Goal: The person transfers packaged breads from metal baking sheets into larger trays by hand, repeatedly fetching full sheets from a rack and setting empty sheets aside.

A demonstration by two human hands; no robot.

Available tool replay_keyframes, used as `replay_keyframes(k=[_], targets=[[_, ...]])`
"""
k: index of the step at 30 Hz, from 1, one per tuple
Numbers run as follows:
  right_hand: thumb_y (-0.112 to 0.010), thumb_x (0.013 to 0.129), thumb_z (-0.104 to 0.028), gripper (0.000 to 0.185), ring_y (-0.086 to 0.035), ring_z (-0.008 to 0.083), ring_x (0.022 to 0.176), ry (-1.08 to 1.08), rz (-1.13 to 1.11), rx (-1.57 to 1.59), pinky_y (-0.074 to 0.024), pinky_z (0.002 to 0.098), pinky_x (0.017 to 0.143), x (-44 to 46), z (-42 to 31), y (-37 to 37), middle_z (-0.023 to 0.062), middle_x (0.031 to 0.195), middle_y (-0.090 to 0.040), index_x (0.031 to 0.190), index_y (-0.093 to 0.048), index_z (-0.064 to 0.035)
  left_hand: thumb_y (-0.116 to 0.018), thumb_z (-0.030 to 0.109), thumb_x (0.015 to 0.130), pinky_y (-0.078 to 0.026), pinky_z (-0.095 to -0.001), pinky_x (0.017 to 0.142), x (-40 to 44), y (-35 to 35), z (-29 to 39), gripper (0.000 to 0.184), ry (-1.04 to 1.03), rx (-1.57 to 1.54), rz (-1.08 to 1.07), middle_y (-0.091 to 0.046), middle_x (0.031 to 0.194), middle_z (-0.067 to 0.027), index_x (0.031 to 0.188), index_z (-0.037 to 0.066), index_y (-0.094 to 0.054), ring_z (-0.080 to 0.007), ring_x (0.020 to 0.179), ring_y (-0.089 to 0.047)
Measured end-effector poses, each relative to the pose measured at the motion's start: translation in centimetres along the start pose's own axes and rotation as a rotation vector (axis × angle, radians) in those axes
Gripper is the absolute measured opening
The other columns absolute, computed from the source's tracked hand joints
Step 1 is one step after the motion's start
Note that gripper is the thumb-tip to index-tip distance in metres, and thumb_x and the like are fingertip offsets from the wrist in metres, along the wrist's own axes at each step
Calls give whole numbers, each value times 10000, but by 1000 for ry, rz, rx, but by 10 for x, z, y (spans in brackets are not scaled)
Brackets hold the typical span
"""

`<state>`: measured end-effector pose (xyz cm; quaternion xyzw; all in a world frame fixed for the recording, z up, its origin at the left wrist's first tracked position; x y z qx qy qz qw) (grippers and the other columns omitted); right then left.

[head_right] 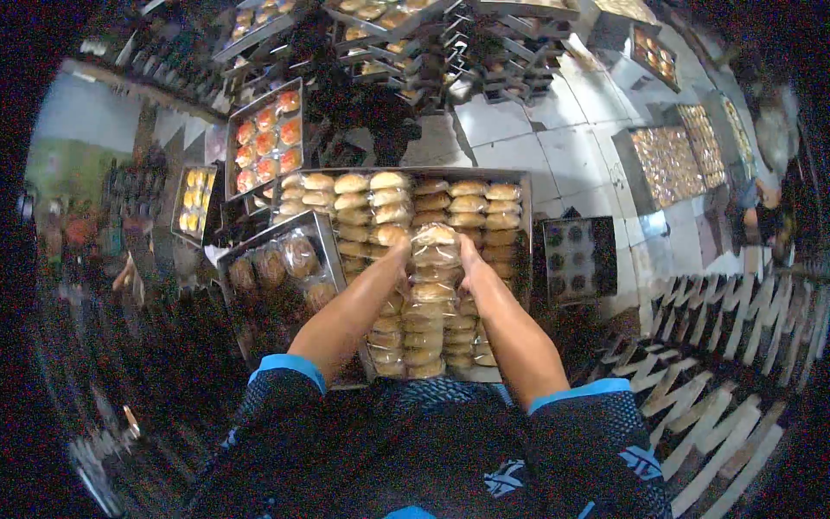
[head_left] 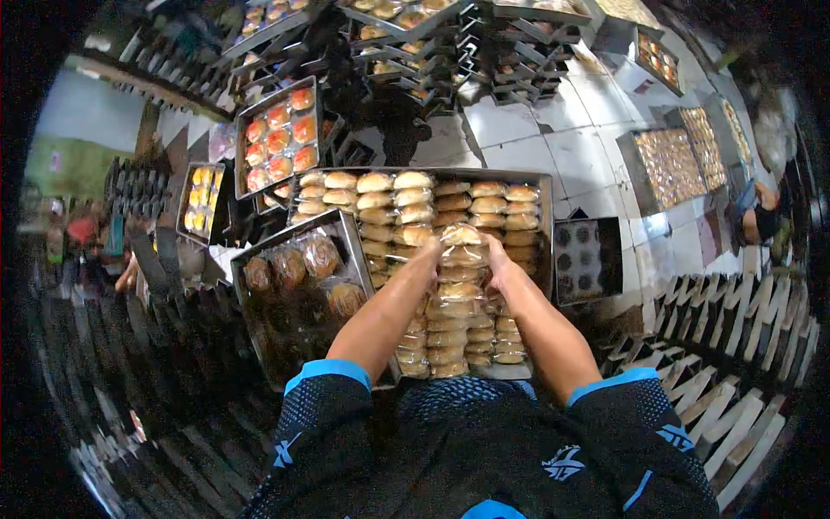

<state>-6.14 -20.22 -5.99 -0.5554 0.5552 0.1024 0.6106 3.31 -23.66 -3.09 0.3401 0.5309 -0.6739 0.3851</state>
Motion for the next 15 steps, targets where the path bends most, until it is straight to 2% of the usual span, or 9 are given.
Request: replay_keyframes(k=[2,3,4,6,7,9,10,12,15], targets=[[-273,883,-464,542,-608,302,974,-25,158,39,-466,547,837,7,0,-2,122,1124,-618,1197,-558,-127,-334,457,896,-287,-558,984,-17,5,6,590,-139,418,63,-449,1286,-246,1232,-1,-493,-401,1194,-414],[-281,898,-481,559,-575,319,1044,-69,193,97,-435,523,901,17,1,-3,127,1164,-595,1211,-555,-108,-346,452,893,-265,-561,1001,-31,8,5,590,-259,826,170,-435,1298,-253,1237,-7,-487,-412,1208,-397],[-281,898,-481,559,-575,319,1044,-87,198,79,-435,523,901,24,2,-1,127,1164,-595,1211,-555,-108,-359,447,891,-243,-563,1019,-47,10,0,591,-359,1199,329,-422,1310,-260,1241,-13,-482,-423,1223,-381],[-311,883,-501,586,-547,333,1079,-7,370,-182,-417,511,923,29,-4,8,149,1201,-563,1237,-526,-87,-385,437,885,-199,-568,1053,-71,-2,-26,595,-547,1522,642,-395,1334,-274,1250,-24,-470,-444,1251,-348],[-327,876,-511,603,-533,340,1097,39,451,-308,-408,505,933,31,-7,12,160,1220,-547,1250,-511,-76,-385,437,885,-199,-568,1053,-66,-5,-38,595,-542,1510,643,-395,1334,-274,1250,-24,-470,-444,1251,-348],[-357,862,-532,644,-504,354,1132,133,607,-568,-391,493,955,23,-18,5,182,1257,-515,1276,-482,-54,-429,523,843,-9,-540,1093,-63,-19,-48,755,-1066,1610,911,-232,1429,-279,1347,-33,-345,-439,1348,-140],[-468,800,-558,770,-416,370,1217,146,769,-660,-334,436,1008,8,-38,3,229,1337,-422,1327,-399,0,-429,523,843,-9,-540,1093,-52,-8,-53,755,-1061,1599,916,-232,1429,-279,1347,-33,-345,-439,1348,-140],[-582,733,-483,818,-396,362,1241,629,658,-1019,-311,392,1029,15,-66,-3,259,1341,-405,1337,-369,26,-382,581,849,57,-553,1078,-23,8,-70,852,-973,1538,714,-44,1477,-273,1418,-19,-177,-429,1370,39],[-645,678,-370,802,-429,357,1222,520,163,-1238,-339,381,1013,39,-70,-17,263,1322,-430,1322,-387,32,-405,625,815,43,-560,1078,-16,5,-84,910,-1018,1497,755,-64,1483,-248,1423,-8,-164,-418,1373,10]])
Point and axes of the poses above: each hand's wrist, its own x-axis towards the middle knuckle, its own y-axis out of the back of the hand, z = x × y, the point moved 5 cm from there along x, towards the middle knuckle
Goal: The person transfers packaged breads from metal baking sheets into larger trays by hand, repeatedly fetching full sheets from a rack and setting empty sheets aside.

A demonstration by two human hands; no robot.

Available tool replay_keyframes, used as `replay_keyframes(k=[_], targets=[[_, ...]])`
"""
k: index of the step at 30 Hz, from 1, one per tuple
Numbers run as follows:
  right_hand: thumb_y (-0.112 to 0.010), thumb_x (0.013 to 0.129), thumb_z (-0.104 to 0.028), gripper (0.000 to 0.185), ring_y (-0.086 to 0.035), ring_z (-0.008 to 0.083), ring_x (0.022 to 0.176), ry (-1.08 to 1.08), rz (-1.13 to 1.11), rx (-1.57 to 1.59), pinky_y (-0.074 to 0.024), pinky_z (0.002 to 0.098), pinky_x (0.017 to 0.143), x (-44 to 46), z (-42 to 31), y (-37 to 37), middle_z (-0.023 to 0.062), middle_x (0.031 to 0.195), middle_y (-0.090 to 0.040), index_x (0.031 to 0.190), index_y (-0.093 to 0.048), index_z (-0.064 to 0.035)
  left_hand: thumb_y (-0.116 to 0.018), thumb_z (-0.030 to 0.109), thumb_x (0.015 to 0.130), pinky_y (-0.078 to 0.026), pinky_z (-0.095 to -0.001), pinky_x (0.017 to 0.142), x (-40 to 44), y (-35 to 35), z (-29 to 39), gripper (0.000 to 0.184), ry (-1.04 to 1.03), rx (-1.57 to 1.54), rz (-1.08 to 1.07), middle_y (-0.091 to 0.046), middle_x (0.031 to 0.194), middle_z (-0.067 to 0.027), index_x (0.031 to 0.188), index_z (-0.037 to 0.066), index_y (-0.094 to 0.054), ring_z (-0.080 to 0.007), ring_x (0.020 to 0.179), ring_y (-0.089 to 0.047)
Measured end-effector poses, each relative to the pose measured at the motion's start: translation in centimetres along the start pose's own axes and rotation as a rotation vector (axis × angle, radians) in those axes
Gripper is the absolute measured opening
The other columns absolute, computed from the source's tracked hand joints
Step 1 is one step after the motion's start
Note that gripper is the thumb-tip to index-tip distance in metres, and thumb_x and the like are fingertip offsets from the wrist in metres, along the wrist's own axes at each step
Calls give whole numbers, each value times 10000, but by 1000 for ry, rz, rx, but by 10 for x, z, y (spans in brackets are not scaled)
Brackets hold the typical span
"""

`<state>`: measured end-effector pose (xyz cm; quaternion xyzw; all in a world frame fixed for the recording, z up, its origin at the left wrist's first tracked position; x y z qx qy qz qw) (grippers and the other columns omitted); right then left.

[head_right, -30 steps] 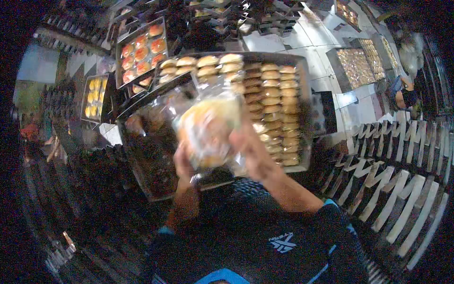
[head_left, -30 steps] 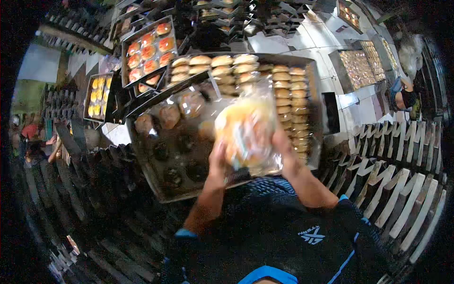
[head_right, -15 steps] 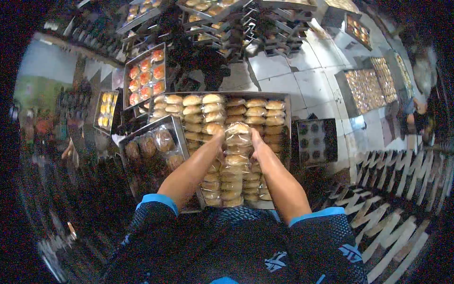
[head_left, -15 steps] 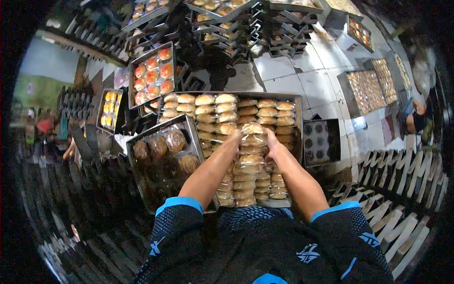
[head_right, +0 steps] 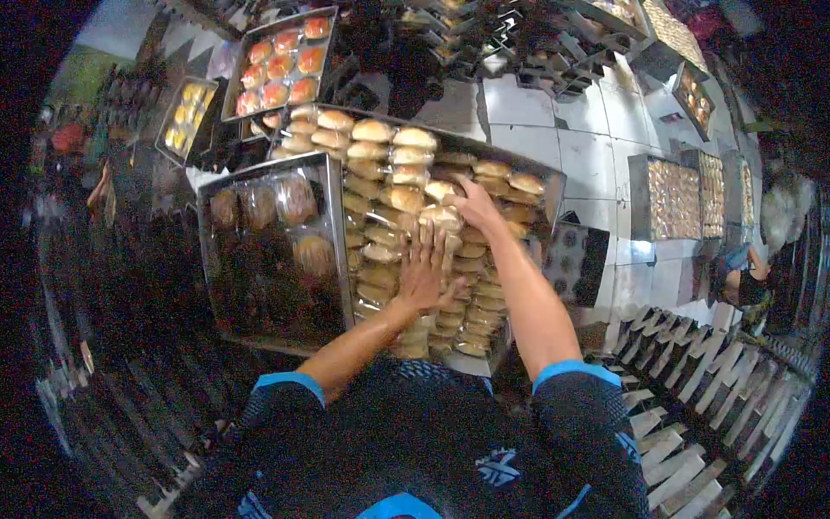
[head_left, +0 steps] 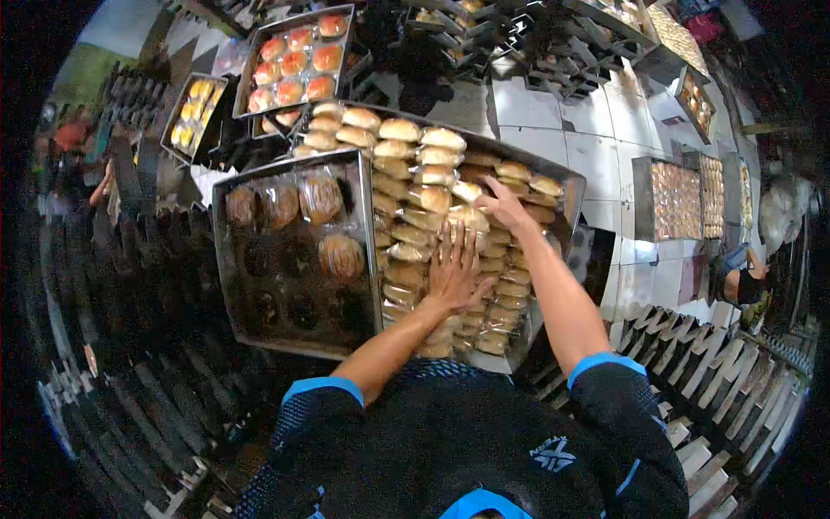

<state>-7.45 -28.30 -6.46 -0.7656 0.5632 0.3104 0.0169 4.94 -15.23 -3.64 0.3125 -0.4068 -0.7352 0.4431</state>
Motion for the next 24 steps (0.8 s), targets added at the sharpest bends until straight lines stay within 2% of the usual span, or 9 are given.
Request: replay_keyframes(k=[7,10,13,15,17,18,19,22,24], targets=[[-623,697,-186,594,-464,350,1174,258,-424,-368,-367,392,982,12,-17,-11,219,1248,-516,1268,-491,-89,-503,527,810,-75,-519,1100,-13,25,2,852,16,-115,80,-107,1479,-232,1418,17,-193,-415,1369,-69],[-614,699,-177,553,-468,373,1120,295,-297,-543,-370,415,972,9,-18,-24,224,1143,-559,1239,-512,-113,-658,320,756,-203,-513,1064,-44,101,-1,722,-119,-227,340,-280,1386,-224,1319,-10,-348,-414,1311,-238],[-627,686,-225,548,-466,394,1105,376,-182,-448,-376,426,969,15,-8,-23,227,1102,-557,1209,-524,-100,-658,344,758,-253,-491,1041,-76,126,-91,752,223,-287,669,-363,1320,-256,1319,-30,-325,-406,1275,-299],[-597,678,-187,559,-507,361,1099,563,370,-543,-402,403,947,-20,-54,-13,218,1163,-545,1206,-510,-25,-661,361,760,-261,-483,1039,-89,117,-148,790,384,-385,808,-376,1307,-276,1330,-47,-298,-412,1266,-312],[-605,682,-194,548,-533,341,1063,438,642,-340,-406,391,931,-63,-117,-36,202,1142,-563,1185,-516,5,-693,370,744,-263,-468,1041,-95,107,-191,891,782,-320,394,-367,1301,-320,1342,-93,-222,-425,1250,-329],[-611,686,-199,518,-548,346,1029,566,564,-228,-421,400,901,-69,-141,-71,205,1114,-574,1147,-531,24,-727,424,715,-257,-462,1046,-92,105,-192,1012,818,-315,267,-319,1332,-345,1351,-120,-158,-431,1256,-319],[-617,690,-204,490,-564,351,995,691,476,-117,-437,410,871,-73,-166,-106,208,1085,-585,1108,-546,43,-748,441,688,-354,-451,986,-97,100,-193,960,682,-326,404,-433,1232,-304,1293,-125,-263,-389,1161,-441],[-630,724,-299,494,-586,382,965,599,293,-266,-463,434,872,-32,-196,-202,202,1025,-606,1073,-556,42,-773,342,688,-456,-401,874,-98,36,-241,789,468,-576,57,-524,1099,-191,1220,-59,-351,-289,989,-554],[-654,733,-346,545,-594,388,894,256,661,-557,-471,445,795,1,-193,-227,278,1007,-588,1027,-531,97,-765,278,714,-472,-378,840,-116,62,-243,684,371,-791,204,-538,1057,-144,1193,-18,-378,-244,953,-561]])
Point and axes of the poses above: each hand's wrist, its own x-axis towards the middle knuckle, its own y-axis out of the back of the hand, z = x × y, the point moved 5 cm from there along x, towards the middle knuckle
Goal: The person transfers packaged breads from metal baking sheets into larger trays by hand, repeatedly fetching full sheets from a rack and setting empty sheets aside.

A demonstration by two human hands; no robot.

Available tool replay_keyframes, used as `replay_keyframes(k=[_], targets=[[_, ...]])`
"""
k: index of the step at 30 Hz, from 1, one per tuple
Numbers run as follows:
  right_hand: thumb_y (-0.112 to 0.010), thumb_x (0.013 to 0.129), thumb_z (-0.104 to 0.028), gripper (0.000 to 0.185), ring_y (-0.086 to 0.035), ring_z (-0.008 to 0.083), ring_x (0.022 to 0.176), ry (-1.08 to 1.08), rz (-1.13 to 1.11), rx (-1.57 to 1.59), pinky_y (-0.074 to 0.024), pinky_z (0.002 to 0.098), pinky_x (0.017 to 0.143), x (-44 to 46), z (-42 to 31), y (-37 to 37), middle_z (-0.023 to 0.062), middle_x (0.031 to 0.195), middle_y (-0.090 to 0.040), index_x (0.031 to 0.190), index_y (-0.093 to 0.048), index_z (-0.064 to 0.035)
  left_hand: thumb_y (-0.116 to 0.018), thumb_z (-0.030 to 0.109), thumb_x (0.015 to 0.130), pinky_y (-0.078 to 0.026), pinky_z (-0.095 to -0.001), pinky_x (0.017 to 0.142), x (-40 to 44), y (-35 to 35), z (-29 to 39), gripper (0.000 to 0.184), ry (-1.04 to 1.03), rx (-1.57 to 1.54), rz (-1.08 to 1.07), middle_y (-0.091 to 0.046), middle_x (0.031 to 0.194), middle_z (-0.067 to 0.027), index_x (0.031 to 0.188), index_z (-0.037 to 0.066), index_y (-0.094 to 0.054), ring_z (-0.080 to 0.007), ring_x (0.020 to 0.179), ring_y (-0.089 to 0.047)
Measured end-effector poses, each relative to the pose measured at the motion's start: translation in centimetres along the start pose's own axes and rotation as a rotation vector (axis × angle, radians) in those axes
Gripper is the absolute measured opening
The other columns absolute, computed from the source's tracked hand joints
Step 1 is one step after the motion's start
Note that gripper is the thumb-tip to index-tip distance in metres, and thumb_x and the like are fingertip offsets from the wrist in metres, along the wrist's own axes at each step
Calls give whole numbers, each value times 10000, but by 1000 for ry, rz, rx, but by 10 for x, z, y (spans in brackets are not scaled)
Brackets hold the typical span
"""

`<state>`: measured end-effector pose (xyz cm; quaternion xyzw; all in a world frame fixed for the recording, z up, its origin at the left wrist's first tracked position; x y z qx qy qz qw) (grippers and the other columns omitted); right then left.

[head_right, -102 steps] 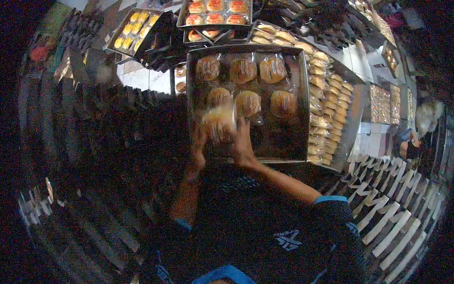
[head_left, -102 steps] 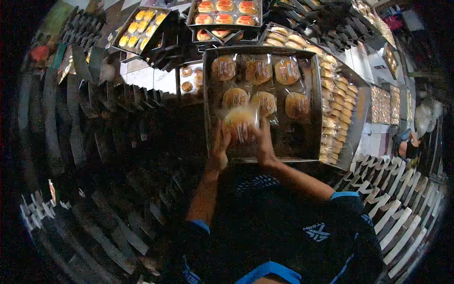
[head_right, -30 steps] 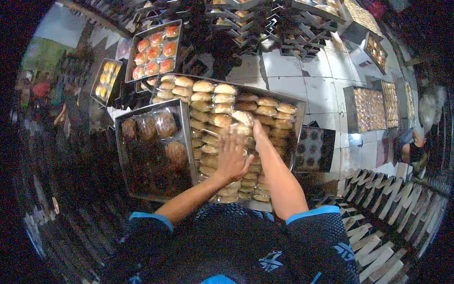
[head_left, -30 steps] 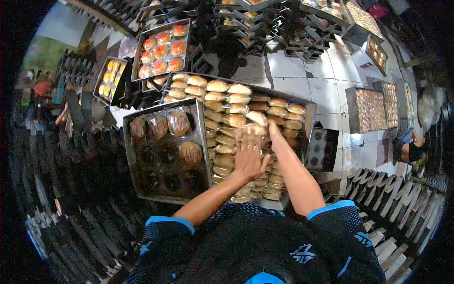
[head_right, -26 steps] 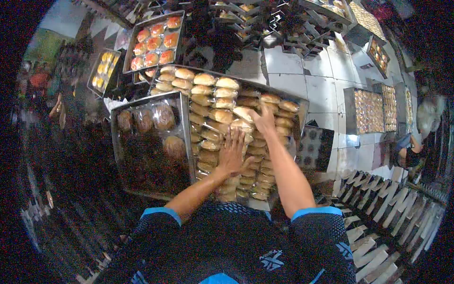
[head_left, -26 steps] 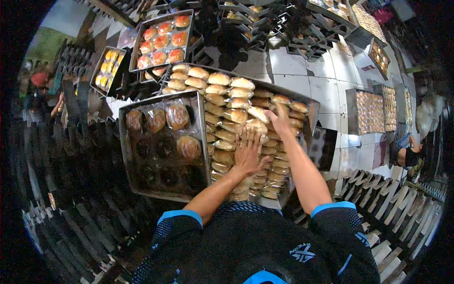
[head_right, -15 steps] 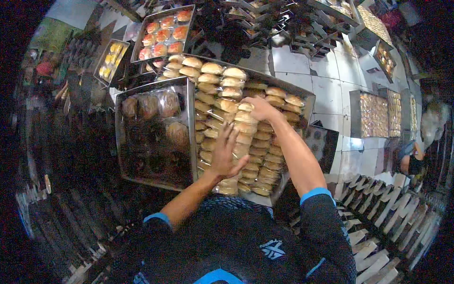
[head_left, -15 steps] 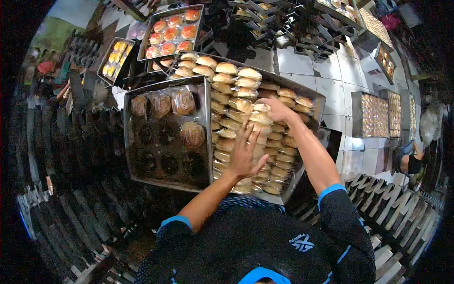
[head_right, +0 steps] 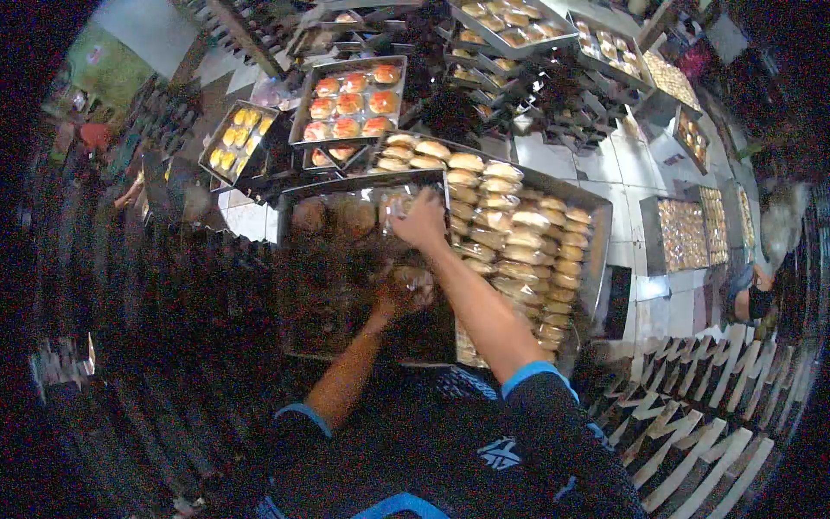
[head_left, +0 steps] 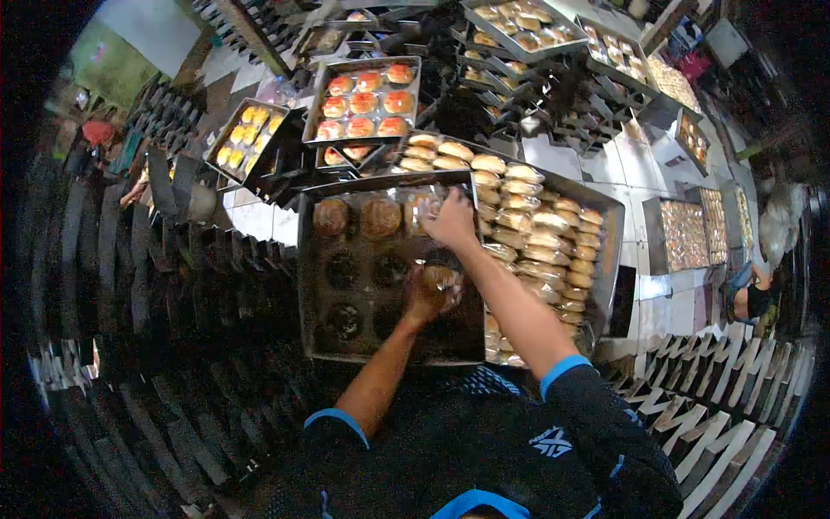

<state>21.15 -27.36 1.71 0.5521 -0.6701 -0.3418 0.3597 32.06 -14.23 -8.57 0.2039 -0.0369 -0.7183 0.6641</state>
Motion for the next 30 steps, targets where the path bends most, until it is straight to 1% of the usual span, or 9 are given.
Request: replay_keyframes(k=[4,8,10,13,17,18,24,27,30], targets=[[-700,716,-412,724,-561,368,977,-173,-475,32,-457,416,840,1,0,-7,271,1085,-541,1156,-415,88,-716,191,790,-487,-348,811,-27,71,13,467,-9,-298,48,-558,1027,-78,1132,28,-443,-188,931,-573],[-733,714,-383,682,-556,274,972,-56,-171,325,-451,378,842,-23,29,11,200,1105,-546,1141,-453,70,-641,148,856,-471,-346,851,-23,129,-19,392,-54,-381,49,-549,1111,-77,1179,25,-457,-198,990,-565],[-696,766,-366,623,-514,229,1028,-273,-560,1182,-406,356,893,-42,3,26,136,1128,-543,1183,-467,36,-573,191,904,-416,-361,932,-20,158,25,418,135,-454,210,-548,1154,-104,1252,8,-429,-218,1050,-539],[-610,844,-358,554,-523,193,1040,-418,-801,1186,-401,329,910,-62,-49,17,98,1153,-548,1238,-442,-6,-539,254,902,-382,-363,971,38,139,-54,407,6,-674,228,-569,1142,-102,1228,18,-478,-224,1089,-513],[-593,843,-415,621,-504,206,1086,-289,-604,1103,-381,322,929,-34,-76,-42,110,1193,-539,1279,-429,-4,-338,298,986,-242,-392,1074,80,153,28,420,-159,-458,-96,-403,1359,-178,1230,-8,-490,-283,1267,-377],[-571,844,-436,616,-472,218,1114,-328,-552,1032,-341,347,957,-22,-74,-53,106,1208,-521,1277,-435,-19,-326,291,985,-236,-390,1078,81,162,39,414,-182,43,-24,-361,1390,-182,1219,0,-505,-296,1292,-340],[-544,839,-439,568,-522,319,1067,-255,-369,903,-359,375,953,-7,-63,-61,213,1105,-582,1158,-527,30,-309,243,979,-205,-400,1092,64,164,82,399,-179,362,118,-317,1423,-188,1260,19,-483,-311,1357,-217],[-508,851,-418,592,-454,328,1146,-228,-388,891,-309,394,1002,-23,-43,6,214,1169,-528,1226,-451,37,-391,187,950,-201,-410,1090,49,126,104,477,-190,-100,212,-167,1460,-194,1372,54,-212,-303,1345,-219],[-454,874,-436,663,-244,315,1290,160,-99,735,-184,427,1070,-34,-10,111,190,1381,-285,1364,-273,-27,-471,123,912,-188,-421,1089,51,66,166,713,-304,-533,183,-70,1467,-199,1439,86,8,-302,1319,-239]])
Point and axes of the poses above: each hand's wrist, its own x-axis towards the middle knuckle, its own y-axis out of the back of the hand, z = x × y, the point moved 5 cm from there along x, towards the middle knuckle
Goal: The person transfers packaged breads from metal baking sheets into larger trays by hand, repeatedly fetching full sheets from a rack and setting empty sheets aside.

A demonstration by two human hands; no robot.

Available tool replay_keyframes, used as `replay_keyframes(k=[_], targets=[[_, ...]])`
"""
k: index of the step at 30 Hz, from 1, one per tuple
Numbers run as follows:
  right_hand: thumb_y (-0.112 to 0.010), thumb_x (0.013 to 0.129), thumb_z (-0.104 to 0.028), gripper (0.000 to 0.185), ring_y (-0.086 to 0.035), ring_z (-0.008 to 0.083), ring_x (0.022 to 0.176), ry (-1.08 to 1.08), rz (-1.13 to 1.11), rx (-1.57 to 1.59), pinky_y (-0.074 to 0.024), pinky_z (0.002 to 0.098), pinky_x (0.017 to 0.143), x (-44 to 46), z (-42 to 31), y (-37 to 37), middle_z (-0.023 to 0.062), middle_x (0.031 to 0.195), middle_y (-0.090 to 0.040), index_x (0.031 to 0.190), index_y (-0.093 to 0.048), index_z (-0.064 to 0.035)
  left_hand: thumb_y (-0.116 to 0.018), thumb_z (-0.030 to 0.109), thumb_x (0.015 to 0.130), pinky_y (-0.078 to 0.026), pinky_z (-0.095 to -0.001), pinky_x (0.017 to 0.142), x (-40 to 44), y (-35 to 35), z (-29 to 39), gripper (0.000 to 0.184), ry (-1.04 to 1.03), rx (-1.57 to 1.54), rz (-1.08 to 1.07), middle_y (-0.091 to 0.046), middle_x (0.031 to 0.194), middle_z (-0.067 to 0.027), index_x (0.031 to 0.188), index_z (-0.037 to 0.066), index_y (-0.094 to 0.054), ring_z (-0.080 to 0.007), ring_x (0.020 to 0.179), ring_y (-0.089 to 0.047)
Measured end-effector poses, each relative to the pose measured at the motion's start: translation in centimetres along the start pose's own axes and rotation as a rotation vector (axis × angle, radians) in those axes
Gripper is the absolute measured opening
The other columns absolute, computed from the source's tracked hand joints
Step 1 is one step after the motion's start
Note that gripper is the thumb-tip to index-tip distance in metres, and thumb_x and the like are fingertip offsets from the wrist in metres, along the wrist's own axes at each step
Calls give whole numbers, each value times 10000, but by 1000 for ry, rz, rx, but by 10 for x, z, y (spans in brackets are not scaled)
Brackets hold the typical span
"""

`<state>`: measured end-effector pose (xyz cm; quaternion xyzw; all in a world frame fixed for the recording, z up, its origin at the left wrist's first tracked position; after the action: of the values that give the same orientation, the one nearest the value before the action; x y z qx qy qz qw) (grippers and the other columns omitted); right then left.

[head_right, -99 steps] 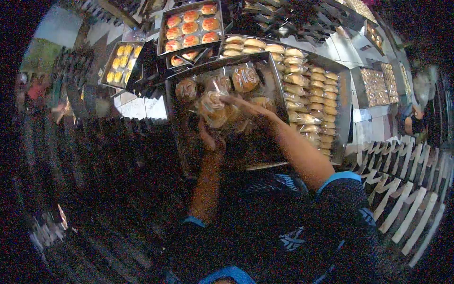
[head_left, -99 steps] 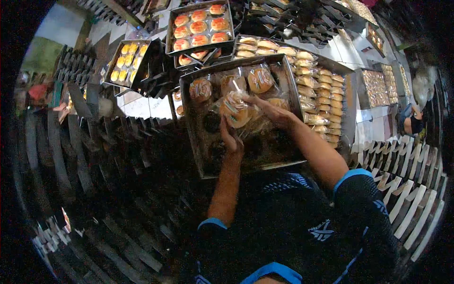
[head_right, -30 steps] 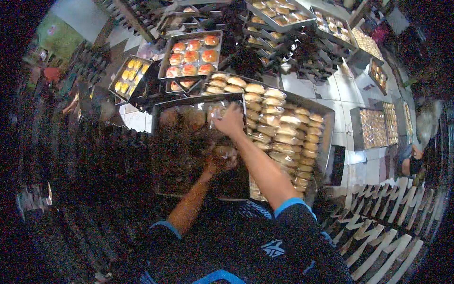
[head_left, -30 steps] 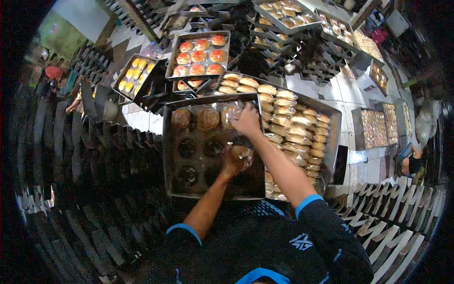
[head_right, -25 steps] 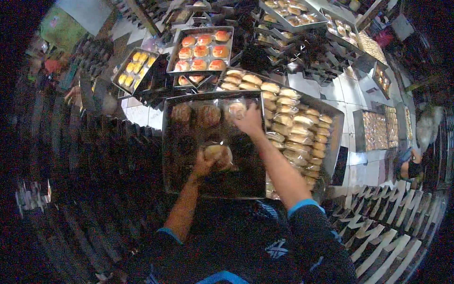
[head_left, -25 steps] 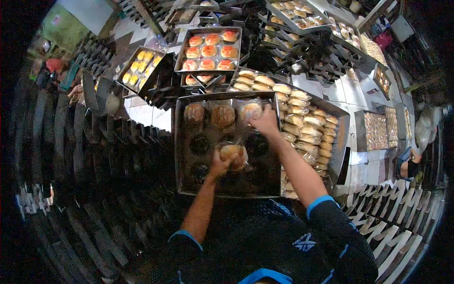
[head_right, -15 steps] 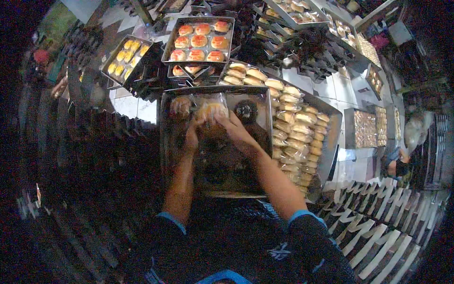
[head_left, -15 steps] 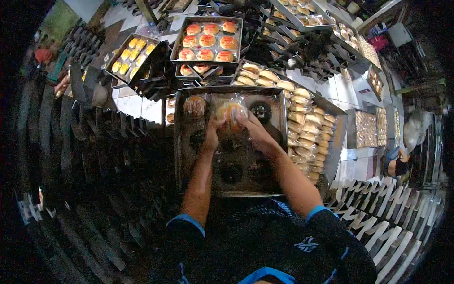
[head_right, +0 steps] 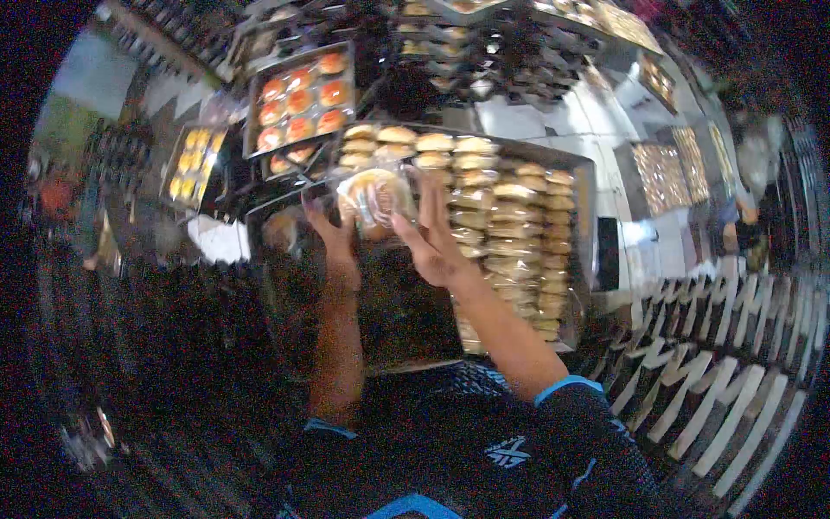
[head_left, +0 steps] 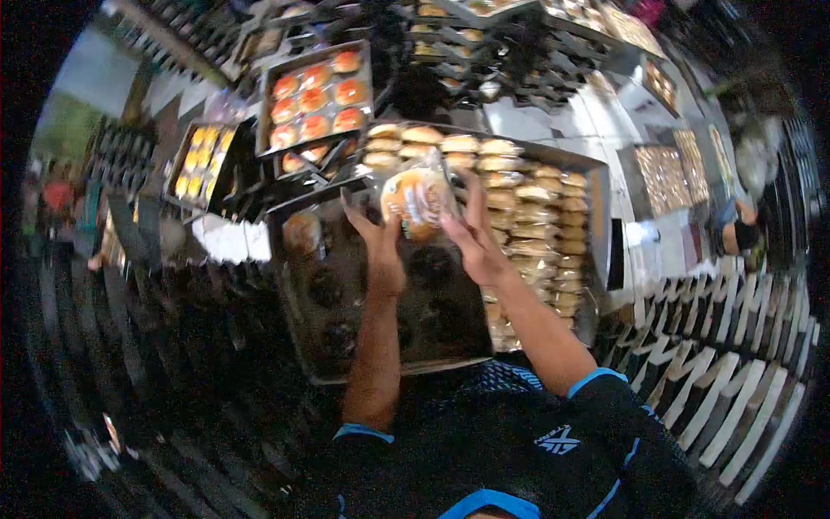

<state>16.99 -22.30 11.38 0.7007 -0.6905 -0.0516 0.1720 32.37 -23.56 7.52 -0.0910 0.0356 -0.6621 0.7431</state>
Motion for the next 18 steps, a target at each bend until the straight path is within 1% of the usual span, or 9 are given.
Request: replay_keyframes(k=[2,4,7,9,10,11,12,15,18], targets=[[-384,893,-481,659,-199,330,1313,-38,47,-157,-141,456,1089,-19,11,62,177,1384,-285,1376,-267,-48,-494,96,894,-171,-424,1087,-1,-74,10,710,-72,-181,-102,-183,1383,-198,1411,56,-9,-301,1270,-295],[-349,901,-488,639,-207,334,1317,35,121,-142,-123,469,1089,-20,34,122,154,1410,-284,1365,-301,-51,-460,168,923,-219,-405,1058,5,-140,-12,566,-180,170,-221,-288,1331,-239,1365,-22,-162,-314,1239,-329],[-360,897,-477,631,-253,316,1299,4,255,-72,-101,451,1091,-17,108,173,149,1375,-356,1366,-316,-56,-455,355,921,-325,-388,986,27,-227,-75,555,-121,193,-365,-424,1281,-250,1287,-55,-375,-345,1177,-430],[-401,879,-468,658,-263,296,1306,-167,369,465,-106,447,1091,5,171,194,145,1364,-380,1386,-298,-61,-452,299,943,-337,-339,1004,50,-256,-140,507,32,318,-462,-451,1297,-178,1334,-7,-354,-258,1160,-451],[-450,850,-463,701,-243,285,1332,-387,252,239,-122,459,1092,5,185,211,136,1424,-318,1405,-283,-69,-439,293,943,-369,-343,975,60,-266,-154,492,94,353,-527,-466,1276,-174,1336,5,-360,-257,1134,-470],[-464,831,-480,720,-198,289,1358,-516,205,474,-134,467,1087,13,204,213,137,1466,-253,1411,-291,-91,-426,286,944,-401,-347,947,67,-272,-166,479,159,396,-592,-482,1256,-169,1337,18,-366,-257,1108,-489],[-454,831,-495,713,-201,287,1358,-664,119,439,-143,465,1083,24,215,218,140,1471,-244,1407,-305,-101,-399,279,942,-443,-364,902,71,-274,-189,464,505,256,-582,-493,1244,-162,1340,42,-375,-268,1091,-499],[-438,820,-549,756,-167,290,1367,-974,-78,398,-127,478,1080,39,192,229,142,1488,-195,1421,-277,-120,-427,382,908,-483,-393,838,84,-289,-168,507,883,706,-636,-534,1193,-152,1271,30,-458,-287,995,-553],[-390,829,-586,732,-182,299,1354,-1020,-273,406,-162,509,1057,57,214,221,146,1476,-226,1398,-337,-128,-413,361,889,-501,-437,776,80,-312,-126,459,878,932,-867,-559,1165,-187,1178,24,-531,-359,940,-587]])
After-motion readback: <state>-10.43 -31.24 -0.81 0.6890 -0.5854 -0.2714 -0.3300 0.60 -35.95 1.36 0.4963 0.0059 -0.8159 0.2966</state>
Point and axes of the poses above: each hand's wrist, its own x-axis towards the middle knuckle, its own y-axis out of the back of the hand, z = x × y, the point moved 5 cm from there along x, towards the middle knuckle
